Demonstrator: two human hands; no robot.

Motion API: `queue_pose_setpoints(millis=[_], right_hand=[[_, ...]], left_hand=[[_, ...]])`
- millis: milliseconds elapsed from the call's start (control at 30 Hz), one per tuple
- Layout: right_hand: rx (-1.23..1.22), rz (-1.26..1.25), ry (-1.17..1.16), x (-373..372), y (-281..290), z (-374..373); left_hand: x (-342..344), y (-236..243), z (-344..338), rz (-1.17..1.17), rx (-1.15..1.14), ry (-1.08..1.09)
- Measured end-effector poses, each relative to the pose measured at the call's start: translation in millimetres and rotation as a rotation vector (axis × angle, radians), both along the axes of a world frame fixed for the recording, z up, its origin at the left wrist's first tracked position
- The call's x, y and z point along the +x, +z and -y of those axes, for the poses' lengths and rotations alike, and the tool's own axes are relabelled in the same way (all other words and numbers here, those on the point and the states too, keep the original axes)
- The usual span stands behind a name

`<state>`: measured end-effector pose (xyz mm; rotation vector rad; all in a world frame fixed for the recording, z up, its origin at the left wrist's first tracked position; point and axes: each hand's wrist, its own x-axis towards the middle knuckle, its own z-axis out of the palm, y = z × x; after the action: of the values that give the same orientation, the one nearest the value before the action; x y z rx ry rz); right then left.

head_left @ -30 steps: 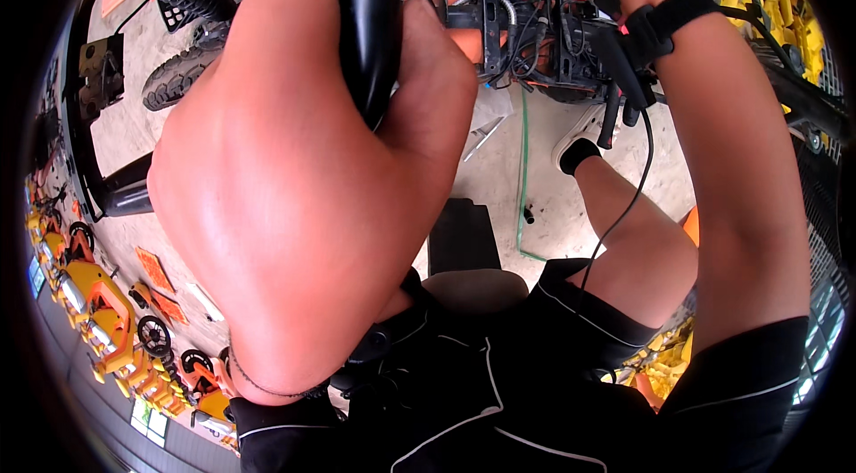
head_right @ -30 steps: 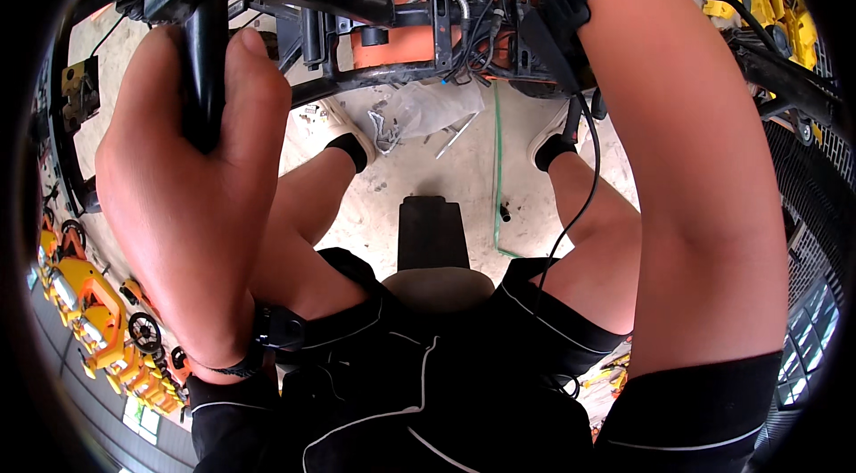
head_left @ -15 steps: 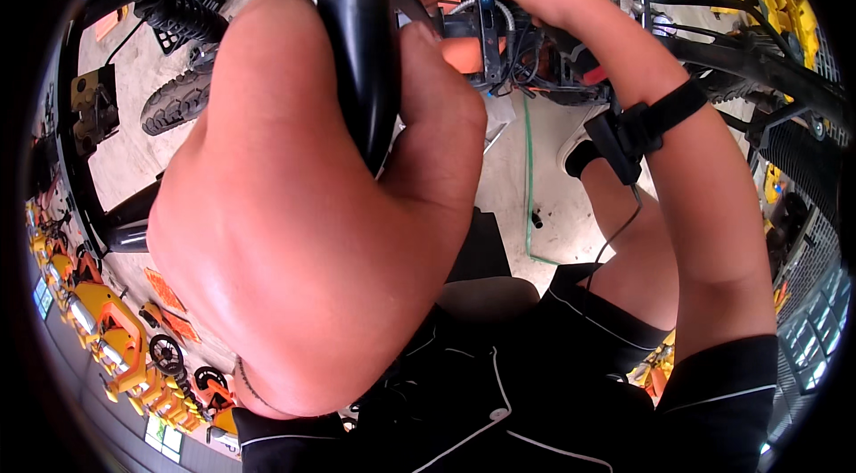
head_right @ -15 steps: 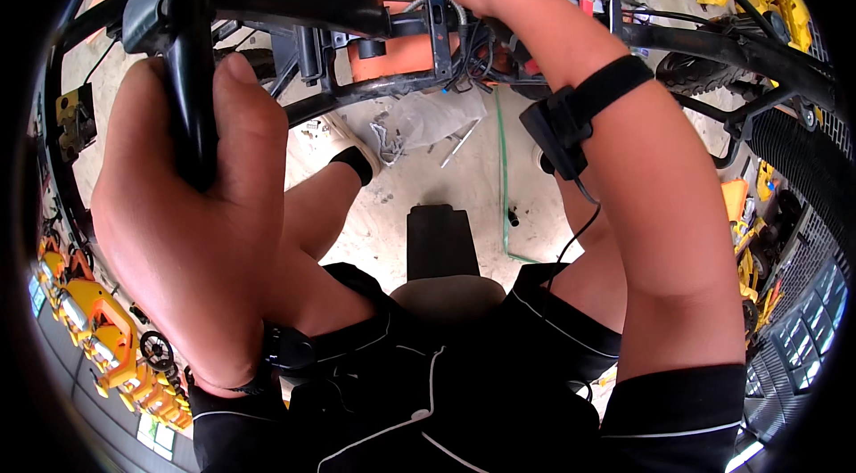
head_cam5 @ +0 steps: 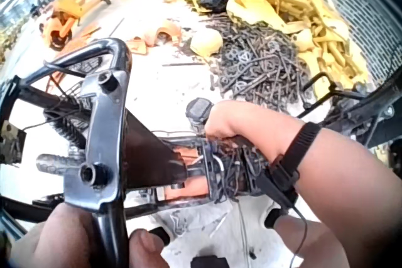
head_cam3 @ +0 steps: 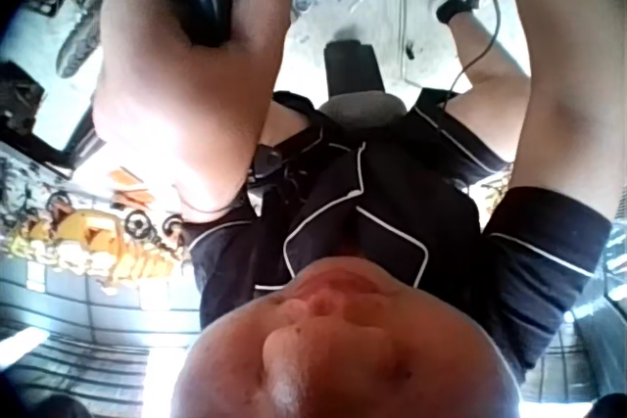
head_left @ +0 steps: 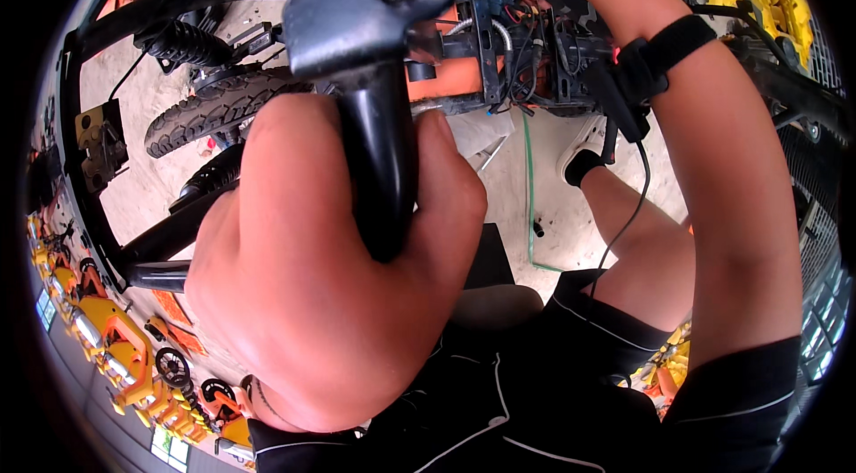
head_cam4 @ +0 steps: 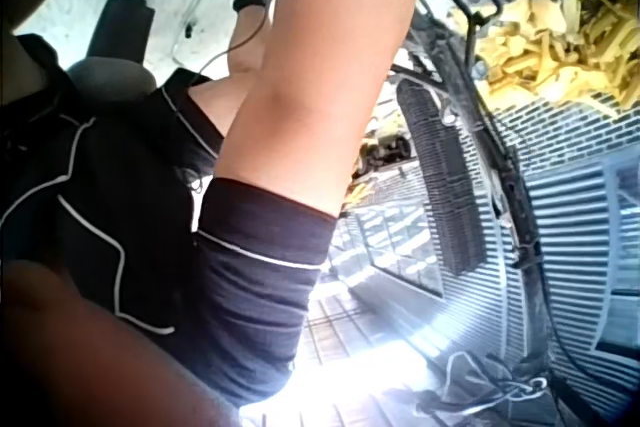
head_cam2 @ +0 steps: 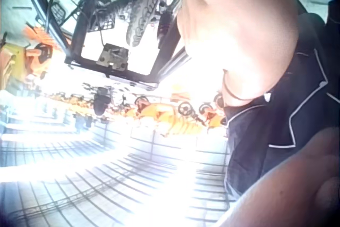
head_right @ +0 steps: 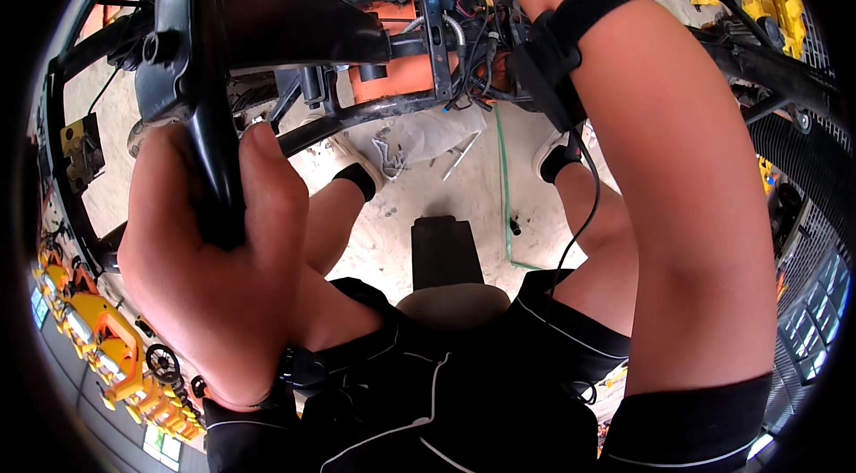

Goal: The person uses a hammer and a flathead screwdriver to loosen components on a scooter frame, then uses a power drill to secure a gray seat cover onto a black storage bin before picking it up.

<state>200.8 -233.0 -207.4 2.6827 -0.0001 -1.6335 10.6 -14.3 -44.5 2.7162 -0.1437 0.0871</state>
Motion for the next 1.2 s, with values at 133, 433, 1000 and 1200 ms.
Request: queue_pose_setpoints(millis=[133,433,1000,1200], right_hand=[[-0.137,0.173,-0.035,-14.9,33.8,-23.4],[-0.053,-0.173,0.05,16.8,-38.8,-0.4],[0.23,0.855,-0.071,-94.8,30.1,-25.1],[0.466,1.102,-0.176,-205.2,-9.3,-10.5]], left_hand=[[1.2,-6.0,-4.0,-0.005,-0.067,0.013],[5.1,-0.6,5.0,0.026,-0.01,-0.026],[4.3,-23.9,-9.3,0.29,-0.134,-0.025],[8.5,-22.1,-14.9,0.122,-0.186,-0.209]])
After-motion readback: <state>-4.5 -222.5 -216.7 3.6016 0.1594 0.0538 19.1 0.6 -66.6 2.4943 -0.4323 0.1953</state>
